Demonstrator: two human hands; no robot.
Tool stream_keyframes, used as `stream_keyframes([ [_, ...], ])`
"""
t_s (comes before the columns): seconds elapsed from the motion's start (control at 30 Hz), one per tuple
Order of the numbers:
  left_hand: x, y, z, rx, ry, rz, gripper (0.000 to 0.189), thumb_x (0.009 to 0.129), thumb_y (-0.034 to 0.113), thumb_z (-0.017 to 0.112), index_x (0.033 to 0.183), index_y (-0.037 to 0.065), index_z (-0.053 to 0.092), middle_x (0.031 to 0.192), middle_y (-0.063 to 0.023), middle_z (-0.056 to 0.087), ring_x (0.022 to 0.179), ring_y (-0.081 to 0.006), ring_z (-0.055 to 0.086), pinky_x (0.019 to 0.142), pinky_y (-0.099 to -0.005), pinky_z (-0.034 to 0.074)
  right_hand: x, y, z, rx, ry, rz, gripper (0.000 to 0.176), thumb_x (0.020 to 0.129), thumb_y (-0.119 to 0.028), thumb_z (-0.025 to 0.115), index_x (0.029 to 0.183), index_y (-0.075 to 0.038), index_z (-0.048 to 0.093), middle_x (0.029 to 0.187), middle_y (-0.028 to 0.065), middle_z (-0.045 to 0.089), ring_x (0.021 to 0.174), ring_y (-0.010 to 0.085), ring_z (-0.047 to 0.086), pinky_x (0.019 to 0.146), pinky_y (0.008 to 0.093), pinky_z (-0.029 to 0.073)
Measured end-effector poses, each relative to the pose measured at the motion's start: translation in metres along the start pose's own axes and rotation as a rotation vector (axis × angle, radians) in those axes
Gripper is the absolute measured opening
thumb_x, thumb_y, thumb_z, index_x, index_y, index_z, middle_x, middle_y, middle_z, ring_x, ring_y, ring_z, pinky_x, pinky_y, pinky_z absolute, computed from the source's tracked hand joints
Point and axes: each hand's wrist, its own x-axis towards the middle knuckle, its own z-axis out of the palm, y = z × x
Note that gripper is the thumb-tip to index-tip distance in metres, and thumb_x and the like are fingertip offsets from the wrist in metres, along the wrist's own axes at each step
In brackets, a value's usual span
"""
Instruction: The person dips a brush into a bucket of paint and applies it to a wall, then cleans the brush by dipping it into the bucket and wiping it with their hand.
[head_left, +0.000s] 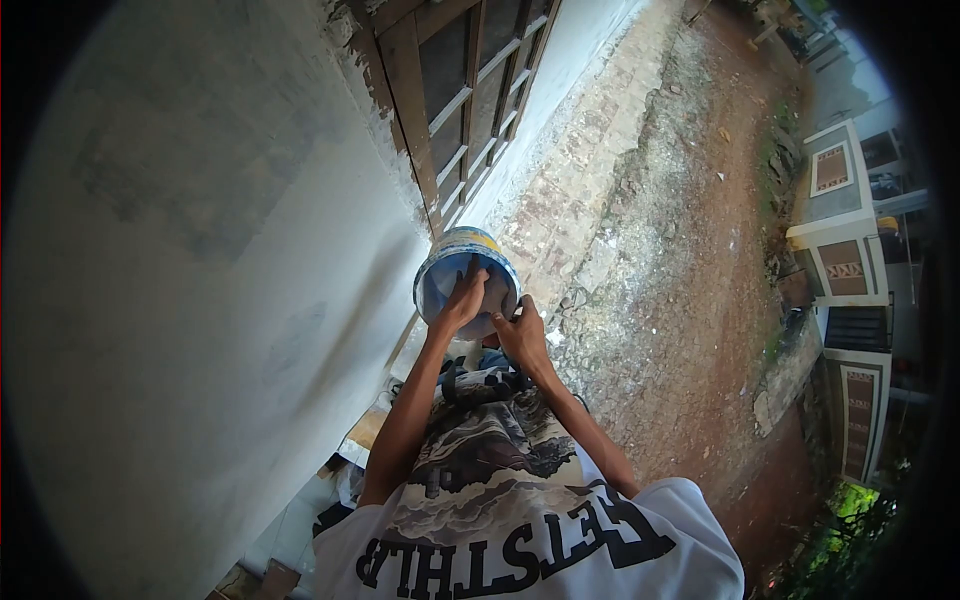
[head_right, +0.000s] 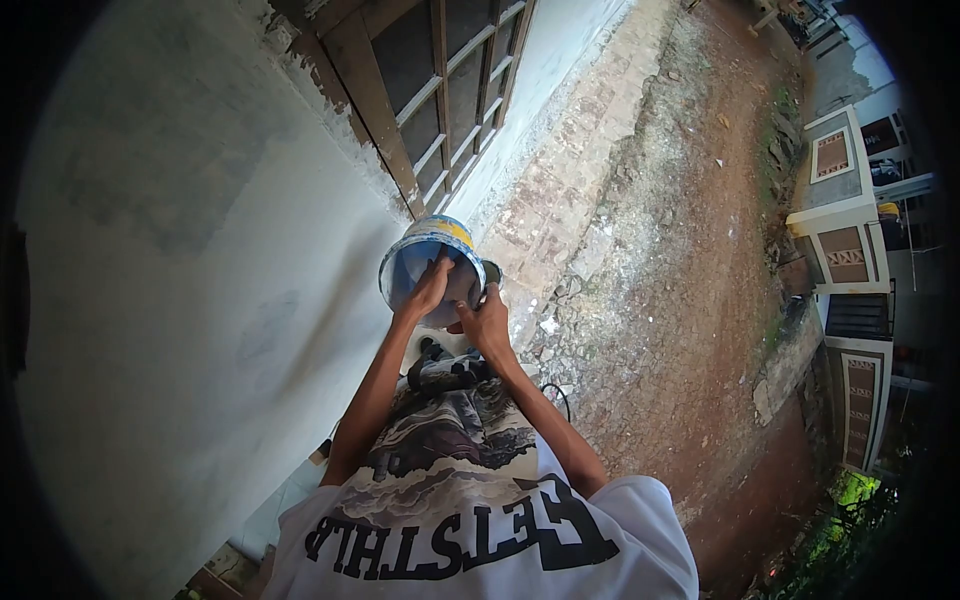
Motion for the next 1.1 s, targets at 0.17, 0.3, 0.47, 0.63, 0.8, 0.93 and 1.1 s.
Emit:
stream_keyframes([
  [0.17,0.004,-0.006,-0.008,0.232,-0.024,0.023,0.067,0.099,0.042,0.025,0.144,-0.007,0.024,0.151,-0.0264,0.024,0.138,-0.0388,0.028,0.115,-0.0414,0.021,-0.001,-0.002,-0.001,0.030,-0.016,0.013,0.033,0.087,-0.009,0.060,0.107,0.008,0.040,0.082,0.0251,0.066,0.065,0.0285,0.070,0.054,0.0345,0.055],
  [0.3,-0.012,0.017,-0.017,0.435,0.008,0.101,0.062,0.099,0.039,0.026,0.142,-0.007,0.029,0.148,-0.0282,0.027,0.133,-0.0444,0.033,0.115,-0.0452,0.021,-0.001,-0.002,-0.001,0.047,-0.009,0.035,0.033,0.087,-0.009,0.060,0.107,0.008,0.040,0.085,0.0255,0.066,0.064,0.0279,0.070,0.053,0.0335,0.055],
  [0.47,-0.036,0.034,-0.018,0.573,0.138,0.168,0.049,0.099,0.030,0.032,0.132,-0.005,0.044,0.143,-0.0299,0.035,0.126,-0.0489,0.041,0.112,-0.0497,0.025,-0.001,-0.005,-0.002,0.048,-0.015,0.044,0.033,0.087,-0.009,0.060,0.108,0.008,0.041,0.086,0.0251,0.066,0.064,0.0278,0.070,0.053,0.0336,0.055],
  [0.63,-0.027,-0.007,-0.013,0.998,0.084,0.461,0.035,0.094,0.020,0.039,0.124,0.004,0.051,0.143,-0.0339,0.032,0.122,-0.0520,0.044,0.104,-0.0580,0.034,-0.004,-0.009,-0.002,0.041,-0.007,0.026,0.034,0.087,-0.010,0.059,0.108,0.009,0.040,0.083,0.0243,0.066,0.064,0.0278,0.070,0.053,0.0337,0.055],
  [0.8,-0.032,-0.005,-0.013,1.014,0.011,0.414,0.036,0.095,0.022,0.039,0.124,0.005,0.050,0.143,-0.0364,0.028,0.123,-0.0516,0.043,0.105,-0.0581,0.033,0.002,0.005,-0.002,0.070,0.001,0.046,0.038,0.085,-0.007,0.062,0.113,0.009,0.041,0.086,0.0241,0.067,0.065,0.0306,0.071,0.054,0.0344,0.055],
  [0.93,-0.038,0.007,-0.019,1.084,-0.023,0.391,0.040,0.098,0.024,0.037,0.131,0.005,0.047,0.141,-0.0379,0.031,0.123,-0.0493,0.045,0.105,-0.0542,0.034,-0.003,-0.008,-0.002,0.098,0.004,0.056,0.037,0.086,-0.006,0.061,0.113,0.010,0.040,0.087,0.0253,0.066,0.065,0.0303,0.071,0.054,0.0342,0.055],
  [1.1,-0.081,0.059,-0.027,0.644,0.113,0.208,0.050,0.100,0.027,0.039,0.143,0.003,0.035,0.132,-0.0349,0.046,0.117,-0.0432,0.053,0.104,-0.0467,0.039,0.002,0.004,-0.005,0.075,-0.001,0.060,0.039,0.087,-0.006,0.061,0.114,0.011,0.039,0.090,0.0267,0.065,0.065,0.0301,0.071,0.053,0.0343,0.055],
])
